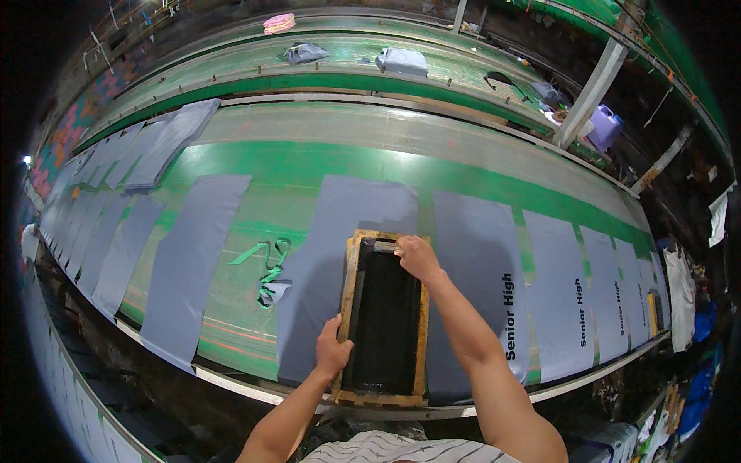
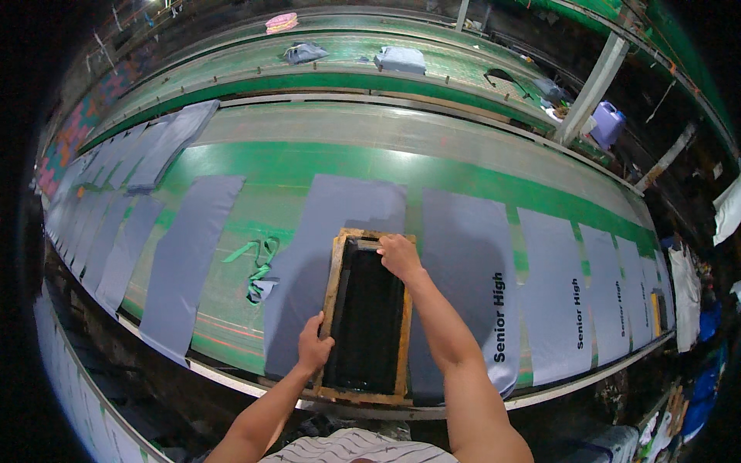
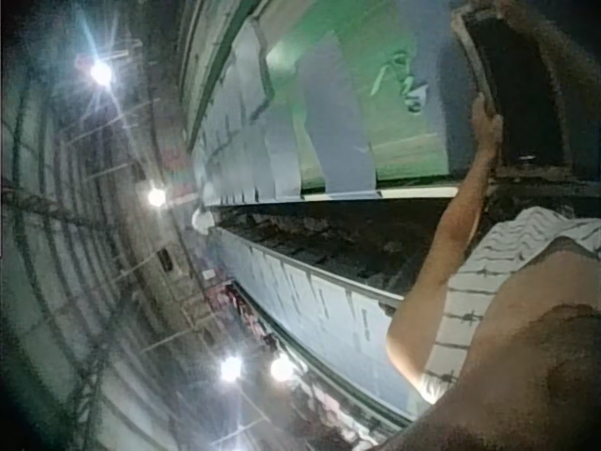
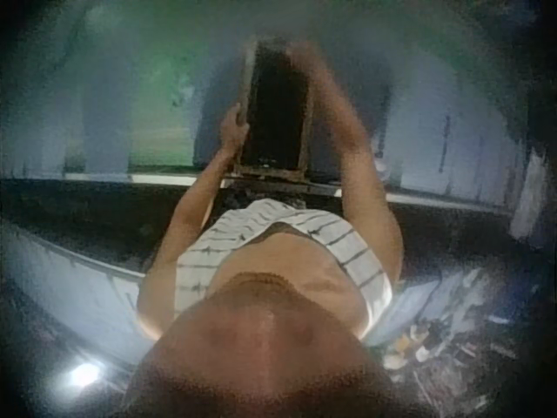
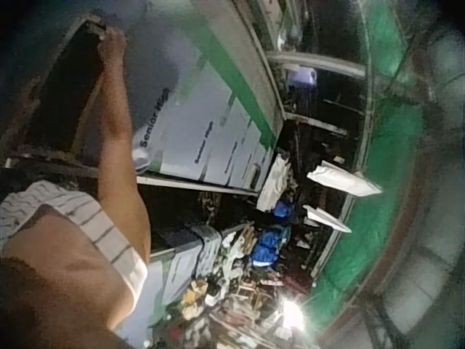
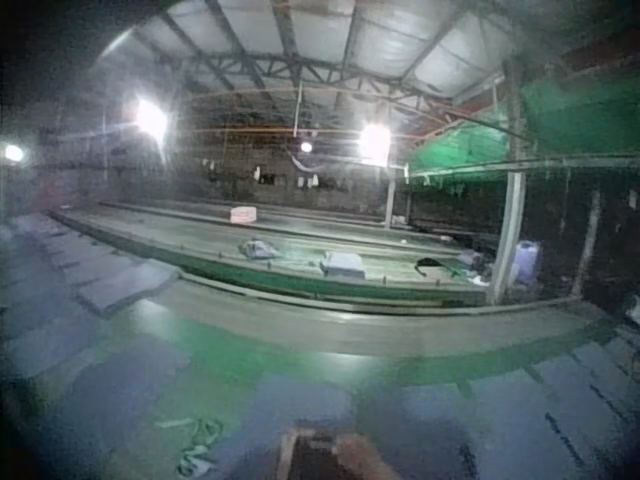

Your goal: The person uses a screen printing frame and squeegee to apply ink onto gray t-shirts laid out on a long table. The person repeatedly positions the frame, pulls the squeegee across the screen, and lifts the frame to reveal printed text on each shirt.

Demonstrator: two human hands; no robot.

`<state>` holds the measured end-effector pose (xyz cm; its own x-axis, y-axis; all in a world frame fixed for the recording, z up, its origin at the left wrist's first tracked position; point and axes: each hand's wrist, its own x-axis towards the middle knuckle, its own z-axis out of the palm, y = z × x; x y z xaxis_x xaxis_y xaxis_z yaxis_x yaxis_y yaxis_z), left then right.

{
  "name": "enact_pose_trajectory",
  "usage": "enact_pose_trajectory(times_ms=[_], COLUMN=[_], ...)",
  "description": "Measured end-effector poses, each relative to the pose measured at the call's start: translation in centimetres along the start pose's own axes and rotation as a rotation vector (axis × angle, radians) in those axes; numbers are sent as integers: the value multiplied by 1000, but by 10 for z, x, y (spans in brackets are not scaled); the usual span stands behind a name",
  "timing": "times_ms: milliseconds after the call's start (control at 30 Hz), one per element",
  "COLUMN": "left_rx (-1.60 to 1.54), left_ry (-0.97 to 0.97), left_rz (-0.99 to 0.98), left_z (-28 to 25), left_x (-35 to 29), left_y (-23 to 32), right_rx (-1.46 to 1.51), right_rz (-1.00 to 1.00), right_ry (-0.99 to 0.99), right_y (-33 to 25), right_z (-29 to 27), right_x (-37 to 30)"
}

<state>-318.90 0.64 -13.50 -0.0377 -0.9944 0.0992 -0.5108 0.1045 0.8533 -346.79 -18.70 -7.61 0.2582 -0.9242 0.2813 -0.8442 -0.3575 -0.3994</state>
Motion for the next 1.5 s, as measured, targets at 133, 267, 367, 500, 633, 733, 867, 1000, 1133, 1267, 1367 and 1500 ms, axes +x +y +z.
enact_pose_trajectory(times_ms=[133, 267, 367, 500, 633, 733, 867, 1000, 1133, 1267, 1367, 1500], left_rx=[-37, -53, -60, -11, -34, -46, -11, 9, 11, 30, 14, -7], left_ry=[19, -14, -14, 15, -4, -16, -42, -28, -8, -13, 10, 53], left_rz=[16, -43, -52, 5, 30, -4, -16, -34, -6, -12, -12, -4], left_z=[1, 0, -3, 0, 4, 3, 0, -6, 1, 2, 6, 4], left_x=[-2, -2, -2, 0, 1, 1, 0, -4, -3, 0, -1, -2], left_y=[-4, -3, -1, -10, -14, -11, 4, 0, 1, -5, -10, -12], right_rx=[10, 68, 73, 121, 54, 53, 121, 313, 136, 244, 229, 161], right_rz=[-6, -44, -59, -42, -99, -41, -22, 207, 587, 697, 675, 615], right_ry=[-10, 9, 21, -14, -21, -85, -103, 28, 316, 50, 20, 23], right_y=[-11, -42, -80, -144, -177, -194, -192, -170, -117, -98, -99, -106], right_z=[8, 9, 7, -12, -12, -18, -23, -49, -29, -10, 7, 2], right_x=[-21, -77, -139, -220, -282, -306, -315, -303, -297, -293, -293, -288])
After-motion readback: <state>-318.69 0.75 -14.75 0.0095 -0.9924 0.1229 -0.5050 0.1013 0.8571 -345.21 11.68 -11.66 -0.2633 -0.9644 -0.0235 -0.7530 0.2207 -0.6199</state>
